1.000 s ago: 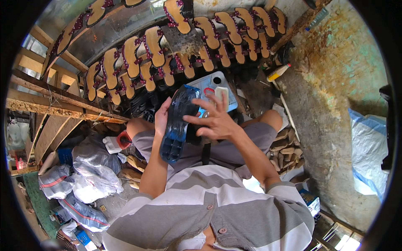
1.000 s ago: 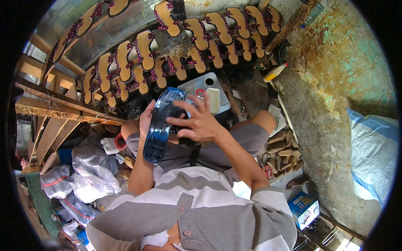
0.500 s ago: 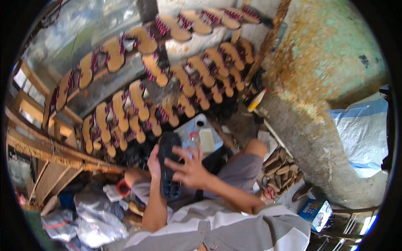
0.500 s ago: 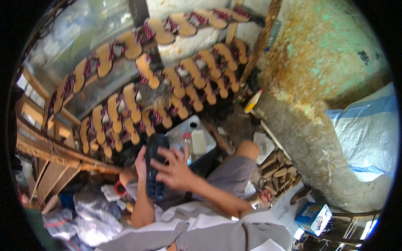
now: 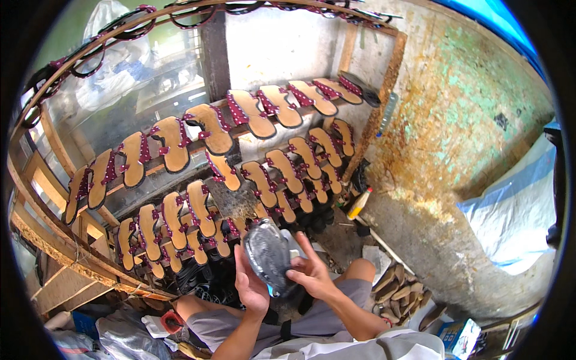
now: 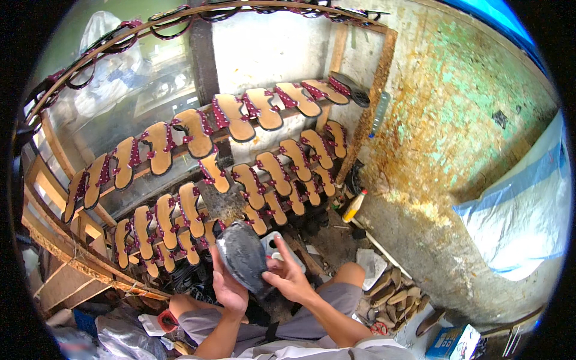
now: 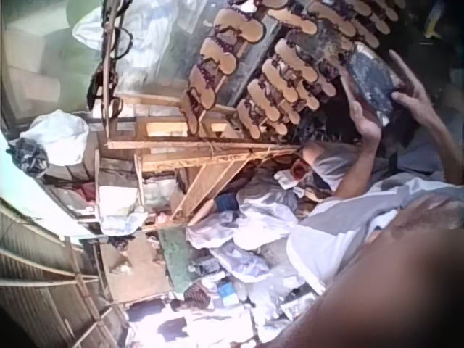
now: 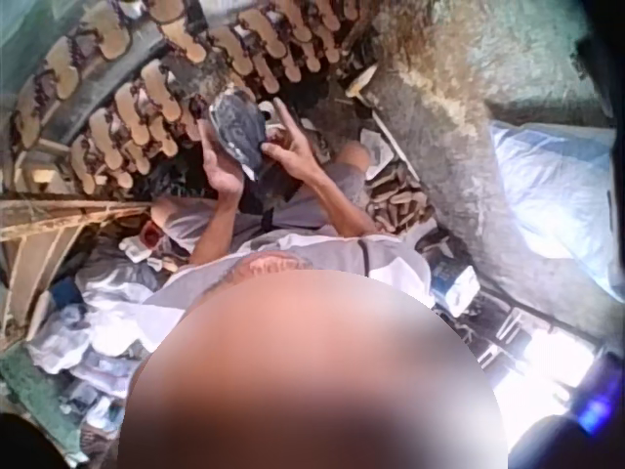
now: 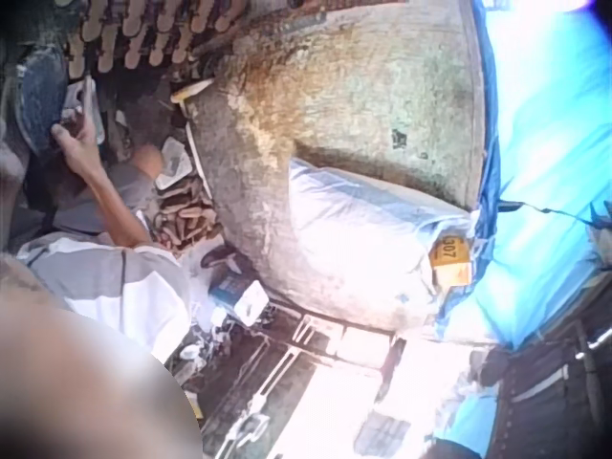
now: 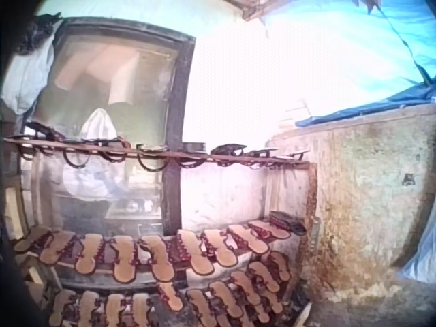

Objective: The person sits on the floor and repeatedly picks up black sandals from a nearby pile. Using a small rectangular block, they rub the soles of the sandals, then place them on a wooden rack. The person continues this cycle of picking, polishing, and placing throughout the clip.

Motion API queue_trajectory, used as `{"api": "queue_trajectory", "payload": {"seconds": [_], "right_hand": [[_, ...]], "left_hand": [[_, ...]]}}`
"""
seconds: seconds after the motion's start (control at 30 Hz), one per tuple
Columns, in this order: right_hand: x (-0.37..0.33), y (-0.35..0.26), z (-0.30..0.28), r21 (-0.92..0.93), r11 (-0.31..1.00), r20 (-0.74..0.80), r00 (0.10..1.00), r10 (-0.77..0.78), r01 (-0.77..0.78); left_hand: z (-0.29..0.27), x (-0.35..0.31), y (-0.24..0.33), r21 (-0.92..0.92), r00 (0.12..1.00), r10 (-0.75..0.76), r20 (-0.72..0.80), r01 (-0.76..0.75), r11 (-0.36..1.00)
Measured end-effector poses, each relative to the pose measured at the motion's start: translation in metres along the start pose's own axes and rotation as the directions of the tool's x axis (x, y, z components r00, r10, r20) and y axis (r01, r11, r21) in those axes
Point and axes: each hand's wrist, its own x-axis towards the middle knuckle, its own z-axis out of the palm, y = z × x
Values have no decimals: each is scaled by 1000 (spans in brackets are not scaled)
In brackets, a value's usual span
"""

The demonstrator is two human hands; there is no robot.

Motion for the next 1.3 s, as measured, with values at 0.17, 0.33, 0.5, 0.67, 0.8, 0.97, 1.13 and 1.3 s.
{"api": "queue_trajectory", "payload": {"seconds": [0.17, 0.33, 0.5, 0.67, 0.8, 0.97, 1.13, 1.3], "right_hand": [[13, -46, -24, -257, 966, -104, 993, -63, 34], [35, -70, -31, -448, 885, -109, 975, -196, 128], [48, -88, -13, -398, 900, -70, 972, -224, 178], [82, -109, 12, -356, 907, -48, 965, -259, 226], [162, -151, 35, -342, 919, 17, 979, -203, 196], [339, -186, 95, -305, 944, 47, 992, -121, 129], [455, -165, 123, -429, 902, 118, 993, 7, 45], [458, -155, 120, -948, 244, 156, 968, -199, 203]], "left_hand": [[-80, -9, 2, 245, 909, -366, -199, 408, 880], [-197, -48, 15, 341, 631, -582, -514, 772, 536], [-292, -108, 41, -11, 545, -510, -665, 676, 737], [-319, -127, 37, -98, 655, -484, -581, 534, 840], [-310, -118, 32, -69, 625, -495, -604, 577, 814], [-301, -117, 35, -9, 651, -465, -600, 576, 817], [-299, -122, 34, 23, 666, -420, -616, 548, 836], [-290, -121, 51, -3, 659, -384, -647, 502, 865]]}}
